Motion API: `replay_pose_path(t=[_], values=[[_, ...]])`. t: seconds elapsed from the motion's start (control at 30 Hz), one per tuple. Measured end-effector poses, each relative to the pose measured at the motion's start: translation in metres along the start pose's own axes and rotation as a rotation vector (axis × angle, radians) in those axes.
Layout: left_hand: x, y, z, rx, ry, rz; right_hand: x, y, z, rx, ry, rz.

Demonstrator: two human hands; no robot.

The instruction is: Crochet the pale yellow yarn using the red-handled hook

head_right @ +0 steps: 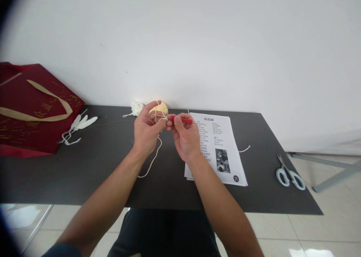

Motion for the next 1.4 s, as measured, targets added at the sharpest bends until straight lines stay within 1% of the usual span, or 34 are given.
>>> replay_pose_path(t=[0.27, 0.4, 0.5, 0.67, 0.73, 0.8, 0.93, 1.13, 1.23, 1.4], values=[[-0.003, -0.0043, -0.0041, -0.041, -0.036, 0.056, 0.0002, -0.0005, -0.0021, -0.006, -0.003, 0.005], [-0.0005, -0.0023, -0.0032, -0.01, -0.017, 0.015, 0.001, -0.0018, -0.0031, -0.011, -0.016, 0.002], [-0.0009, -0.0003, -0.0023, 0.032, 0.049, -0.04, 0.0016, -0.0026, -0.0029, -0.02, -0.019, -0.028], [-0.0054, 0.0018, -0.0015, 0.076, 0.243, -0.091, 0.001, -0.0021, -0.0025, -0.003, -0.022, -0.076], [-0.0065, 0.0018, -0.0012, 0.083, 0.284, -0.094, 0.0007, -0.0016, -0.0029, 0.013, -0.018, -0.076], [-0.007, 0.0017, -0.0006, 0.072, 0.265, -0.1, 0.0005, -0.0014, -0.0035, 0.031, -0.018, -0.062], [-0.0062, 0.0016, 0.0012, 0.044, 0.157, -0.091, -0.0001, -0.0018, -0.0036, 0.04, -0.015, -0.029], [-0.0045, 0.0009, -0.001, 0.037, 0.018, 0.038, -0.0006, -0.0014, -0.0019, -0.035, 0.008, -0.057], [-0.0037, -0.001, -0.0034, 0.026, -0.006, 0.056, 0.0004, -0.0009, -0.0009, -0.045, 0.009, -0.06], [-0.0036, -0.0036, -0.0042, 0.014, -0.017, 0.017, 0.0004, -0.001, -0.0009, -0.042, 0.01, -0.066]])
Point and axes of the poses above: each hand's wrist, its own z-axis towards the middle knuckle, its own y-axis out of the back of the hand, x = y × z, the point moved 1 cm from there along z, towards the middle knuckle, and after that the axes turned 7 degrees about z, right-handed, at the moved point
